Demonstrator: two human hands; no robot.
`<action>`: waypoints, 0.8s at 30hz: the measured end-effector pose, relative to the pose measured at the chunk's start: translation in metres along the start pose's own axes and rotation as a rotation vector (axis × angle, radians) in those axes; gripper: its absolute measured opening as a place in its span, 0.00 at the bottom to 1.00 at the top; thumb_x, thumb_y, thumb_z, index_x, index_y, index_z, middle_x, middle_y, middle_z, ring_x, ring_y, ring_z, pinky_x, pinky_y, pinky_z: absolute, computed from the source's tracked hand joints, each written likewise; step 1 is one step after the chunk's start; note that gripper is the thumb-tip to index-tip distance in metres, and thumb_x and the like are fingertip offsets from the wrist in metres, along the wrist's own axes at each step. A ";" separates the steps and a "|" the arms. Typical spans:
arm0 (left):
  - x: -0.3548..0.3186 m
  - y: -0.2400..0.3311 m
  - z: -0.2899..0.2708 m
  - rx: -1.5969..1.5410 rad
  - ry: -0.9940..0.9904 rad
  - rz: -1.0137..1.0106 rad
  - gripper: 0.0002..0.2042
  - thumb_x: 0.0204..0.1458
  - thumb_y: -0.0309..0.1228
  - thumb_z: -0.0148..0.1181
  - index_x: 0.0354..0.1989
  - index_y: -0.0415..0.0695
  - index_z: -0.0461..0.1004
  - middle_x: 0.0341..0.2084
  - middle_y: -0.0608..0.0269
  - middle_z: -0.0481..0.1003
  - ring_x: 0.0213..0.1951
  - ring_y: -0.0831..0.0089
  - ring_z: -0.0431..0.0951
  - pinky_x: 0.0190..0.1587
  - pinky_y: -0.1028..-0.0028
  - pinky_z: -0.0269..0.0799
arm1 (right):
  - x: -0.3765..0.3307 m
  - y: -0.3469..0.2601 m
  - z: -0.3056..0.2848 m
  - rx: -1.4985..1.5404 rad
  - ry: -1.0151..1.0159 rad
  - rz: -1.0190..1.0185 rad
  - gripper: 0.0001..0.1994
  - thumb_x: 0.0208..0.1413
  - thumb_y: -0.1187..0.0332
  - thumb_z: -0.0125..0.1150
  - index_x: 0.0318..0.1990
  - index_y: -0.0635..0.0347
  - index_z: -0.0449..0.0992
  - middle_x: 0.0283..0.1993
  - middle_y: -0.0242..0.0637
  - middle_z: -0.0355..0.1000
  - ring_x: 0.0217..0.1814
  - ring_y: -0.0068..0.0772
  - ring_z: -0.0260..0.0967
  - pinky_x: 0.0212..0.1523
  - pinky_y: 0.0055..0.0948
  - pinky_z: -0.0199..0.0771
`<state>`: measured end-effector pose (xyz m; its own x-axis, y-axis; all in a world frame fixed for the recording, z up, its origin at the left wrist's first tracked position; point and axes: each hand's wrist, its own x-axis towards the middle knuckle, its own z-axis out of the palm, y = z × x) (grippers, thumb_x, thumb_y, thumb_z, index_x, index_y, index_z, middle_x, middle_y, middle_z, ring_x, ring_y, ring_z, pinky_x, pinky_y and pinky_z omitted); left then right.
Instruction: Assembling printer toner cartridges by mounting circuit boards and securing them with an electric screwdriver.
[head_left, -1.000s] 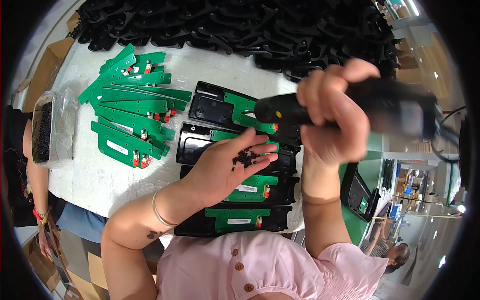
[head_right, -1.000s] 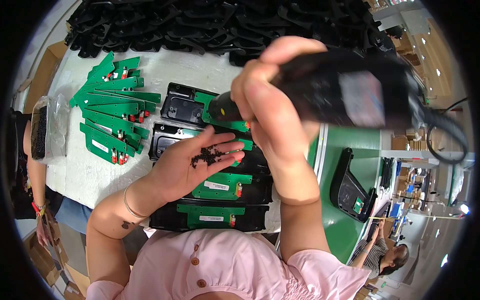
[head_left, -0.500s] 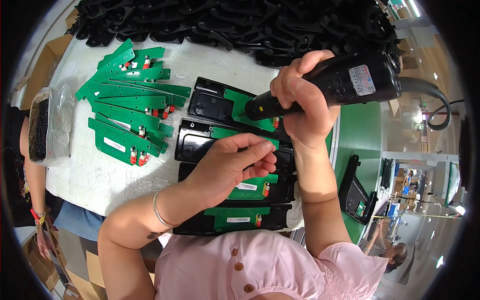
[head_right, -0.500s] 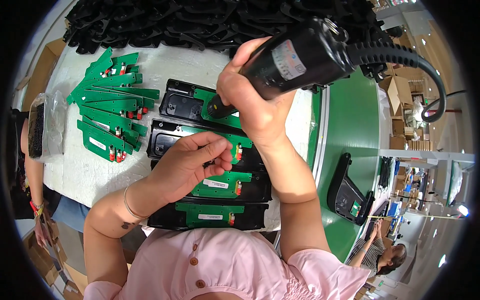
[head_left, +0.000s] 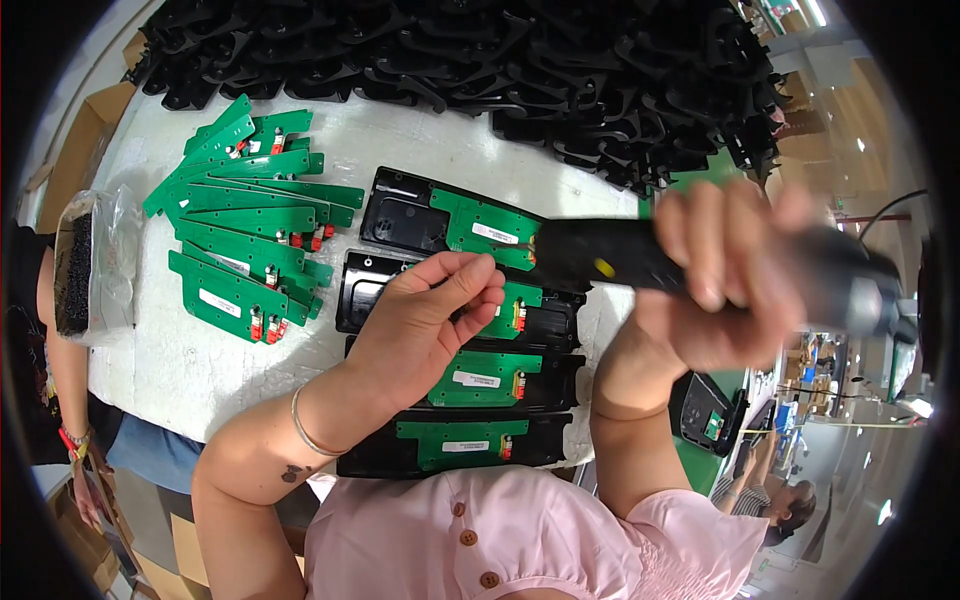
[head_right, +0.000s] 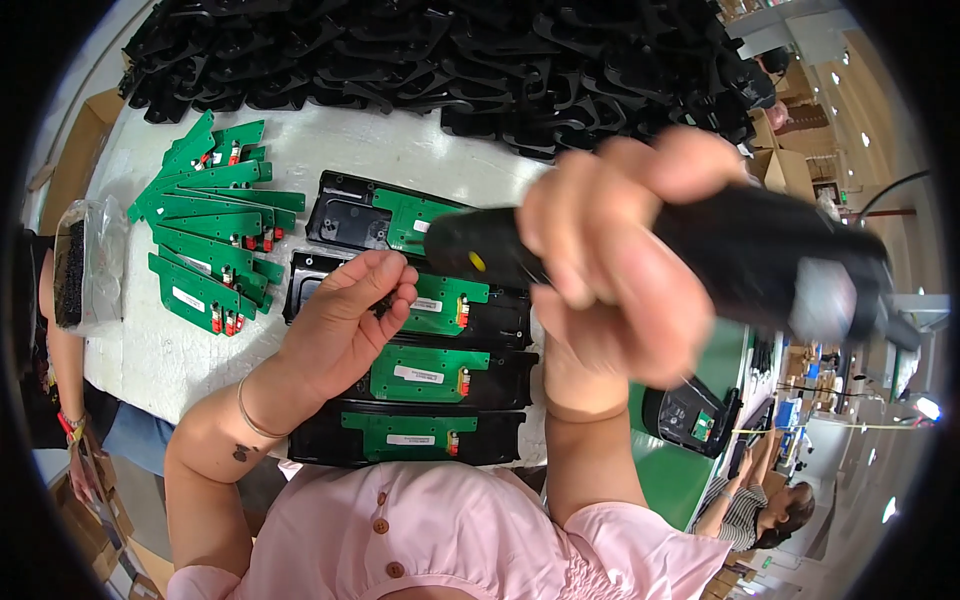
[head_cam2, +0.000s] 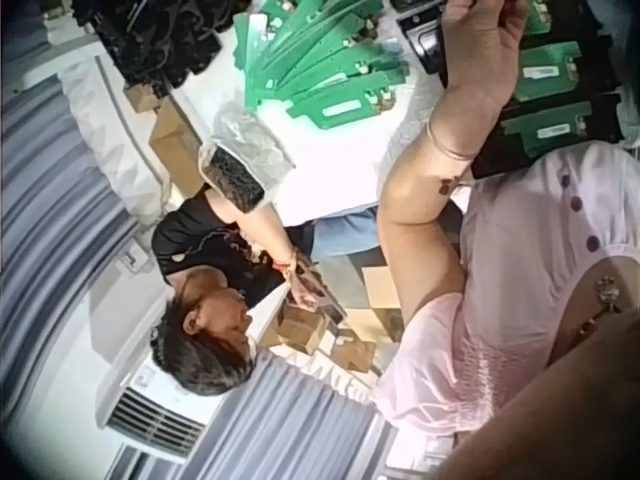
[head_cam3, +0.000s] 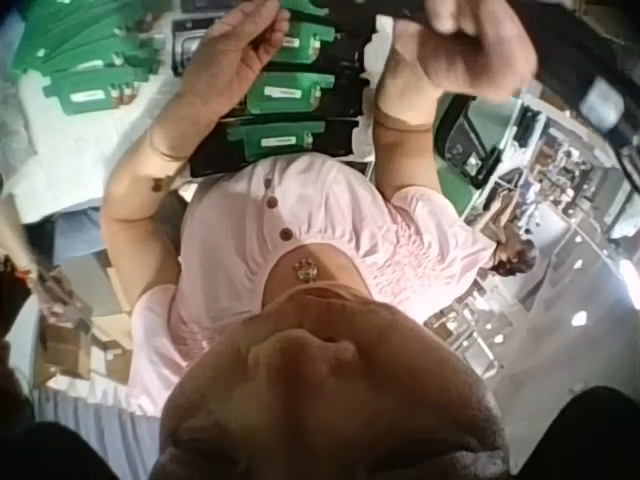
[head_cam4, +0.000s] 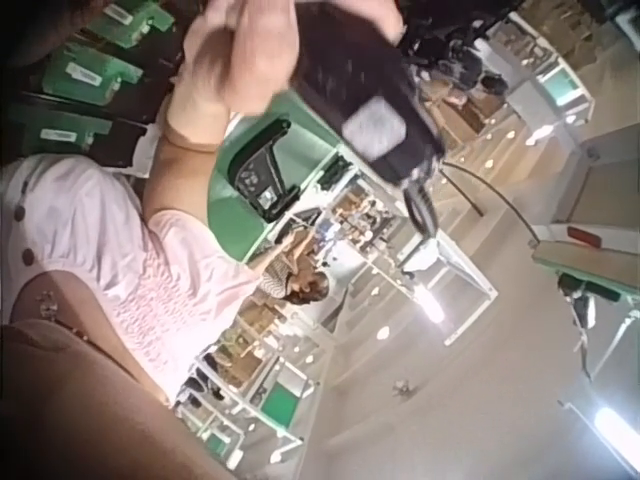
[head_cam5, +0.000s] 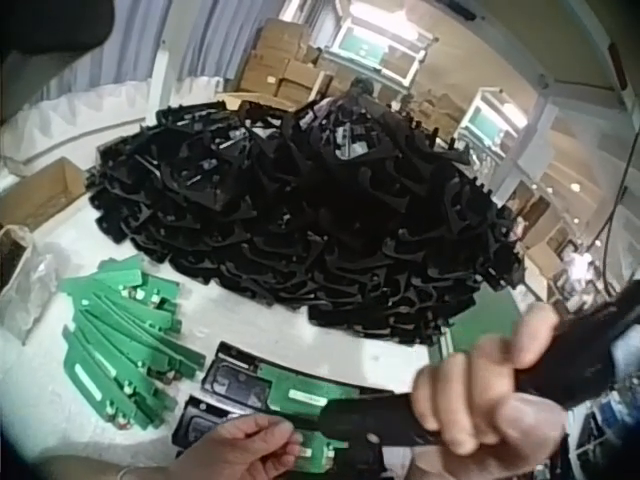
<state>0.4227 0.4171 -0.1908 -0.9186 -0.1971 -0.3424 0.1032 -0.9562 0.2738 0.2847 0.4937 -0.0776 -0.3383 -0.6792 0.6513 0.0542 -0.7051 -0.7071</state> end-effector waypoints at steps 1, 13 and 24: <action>0.001 -0.001 0.001 0.000 -0.007 -0.009 0.06 0.52 0.30 0.55 0.35 0.42 0.71 0.29 0.67 0.72 0.33 0.81 0.72 0.38 0.84 0.69 | -0.003 -0.018 0.007 0.015 0.077 0.054 0.08 0.43 0.76 0.49 0.34 0.58 0.64 0.19 0.22 0.59 0.19 0.15 0.57 0.26 0.19 0.56; -0.001 0.000 -0.001 -0.061 -0.110 -0.115 0.07 0.52 0.34 0.56 0.32 0.45 0.70 0.25 0.69 0.72 0.29 0.82 0.72 0.33 0.84 0.69 | -0.015 -0.028 0.011 0.014 0.025 0.054 0.12 0.40 0.76 0.53 0.33 0.54 0.60 0.17 0.22 0.62 0.18 0.16 0.62 0.27 0.17 0.61; -0.004 -0.008 0.014 -0.012 -0.036 -0.210 0.17 0.56 0.39 0.48 0.43 0.36 0.67 0.36 0.55 0.72 0.41 0.68 0.72 0.46 0.73 0.70 | -0.019 0.000 0.002 -0.172 0.115 0.012 0.12 0.40 0.77 0.50 0.37 0.59 0.63 0.18 0.23 0.58 0.16 0.17 0.53 0.23 0.21 0.56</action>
<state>0.4206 0.4290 -0.1792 -0.9334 0.0145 -0.3585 -0.0876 -0.9782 0.1885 0.2928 0.5063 -0.0900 -0.4438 -0.6525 0.6142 -0.0995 -0.6453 -0.7574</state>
